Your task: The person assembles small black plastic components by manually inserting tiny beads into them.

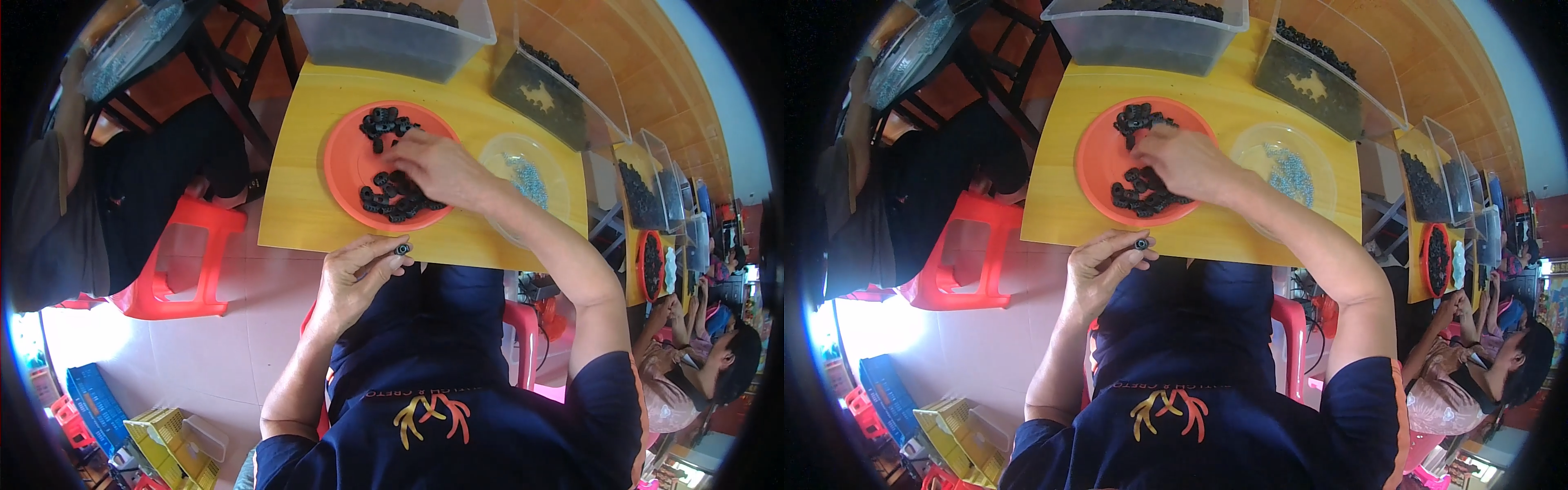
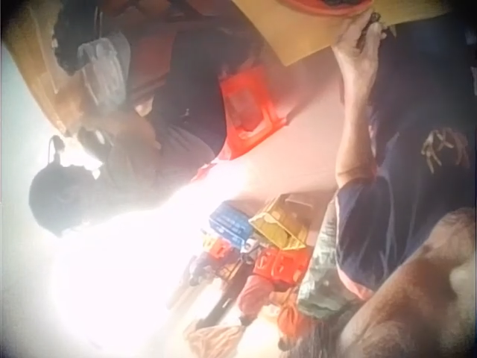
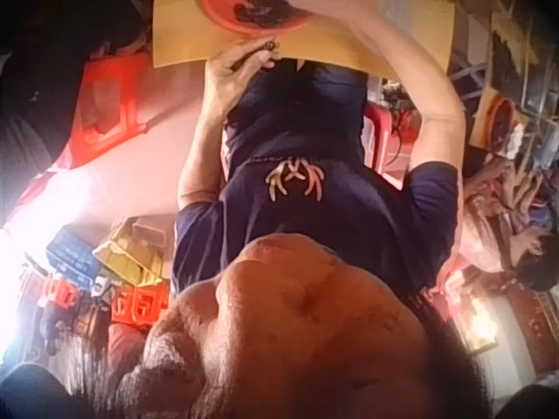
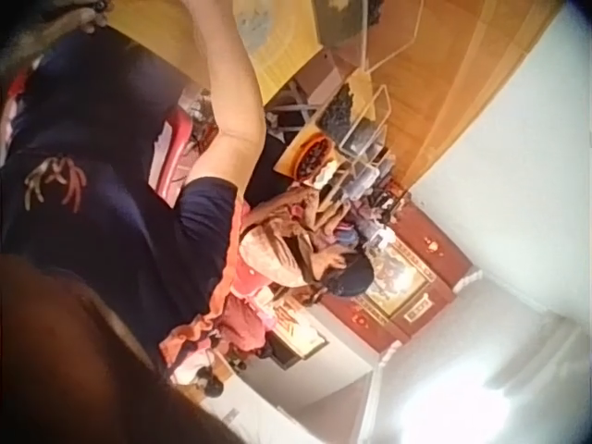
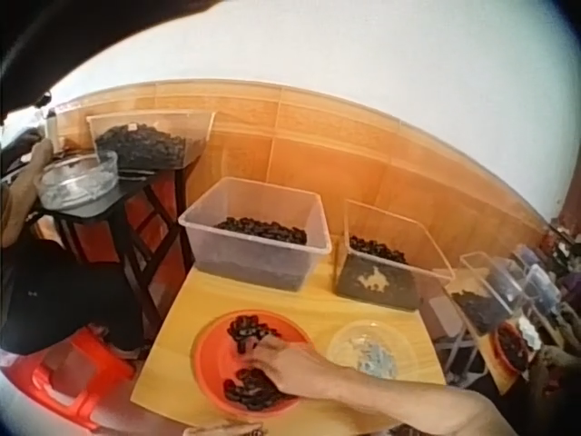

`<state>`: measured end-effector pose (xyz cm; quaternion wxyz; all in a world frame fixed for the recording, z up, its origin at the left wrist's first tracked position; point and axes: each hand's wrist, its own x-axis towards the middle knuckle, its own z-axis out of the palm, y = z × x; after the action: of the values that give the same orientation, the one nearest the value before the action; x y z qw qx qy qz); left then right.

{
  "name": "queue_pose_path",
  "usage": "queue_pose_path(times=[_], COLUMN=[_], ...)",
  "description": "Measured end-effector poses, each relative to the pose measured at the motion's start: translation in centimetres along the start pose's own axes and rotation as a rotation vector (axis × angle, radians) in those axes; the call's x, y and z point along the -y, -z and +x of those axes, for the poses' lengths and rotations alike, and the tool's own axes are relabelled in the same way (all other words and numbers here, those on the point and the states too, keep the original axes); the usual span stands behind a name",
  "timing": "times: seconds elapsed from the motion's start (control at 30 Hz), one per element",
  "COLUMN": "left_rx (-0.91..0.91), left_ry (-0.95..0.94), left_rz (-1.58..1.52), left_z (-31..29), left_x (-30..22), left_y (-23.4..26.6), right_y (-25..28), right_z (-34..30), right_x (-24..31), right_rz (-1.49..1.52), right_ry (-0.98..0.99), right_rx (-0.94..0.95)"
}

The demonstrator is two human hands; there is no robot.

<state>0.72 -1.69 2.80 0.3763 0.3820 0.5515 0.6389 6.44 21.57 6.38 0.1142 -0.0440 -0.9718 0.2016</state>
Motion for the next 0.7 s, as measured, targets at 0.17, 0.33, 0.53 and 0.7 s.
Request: queue_pose_path(times=[0.17,0.33,0.53,0.7], left_rx=[-0.029,-0.022,-0.012,0.014], left_ry=[0.009,0.039,0.027,0.018], left_rz=[-0.209,-0.207,-0.191,-0.21], left_z=[0.1,0.2,0.6,1.2], left_x=[0.6,1.6,2.2,2.4], left_y=[0.3,0.5,0.6,0.5], right_y=[1.8,1.3,2.0,3.9], right_z=[1.1,1.1,0.4,0.1], right_x=[-2.6,-3.1,-2.7,-5.3], right_rz=[-0.018,-0.175,-0.13,-0.006], right_ry=[-0.106,-0.138,-0.071,-0.136], right_rx=[-0.158,-0.118,0.06,-0.072])
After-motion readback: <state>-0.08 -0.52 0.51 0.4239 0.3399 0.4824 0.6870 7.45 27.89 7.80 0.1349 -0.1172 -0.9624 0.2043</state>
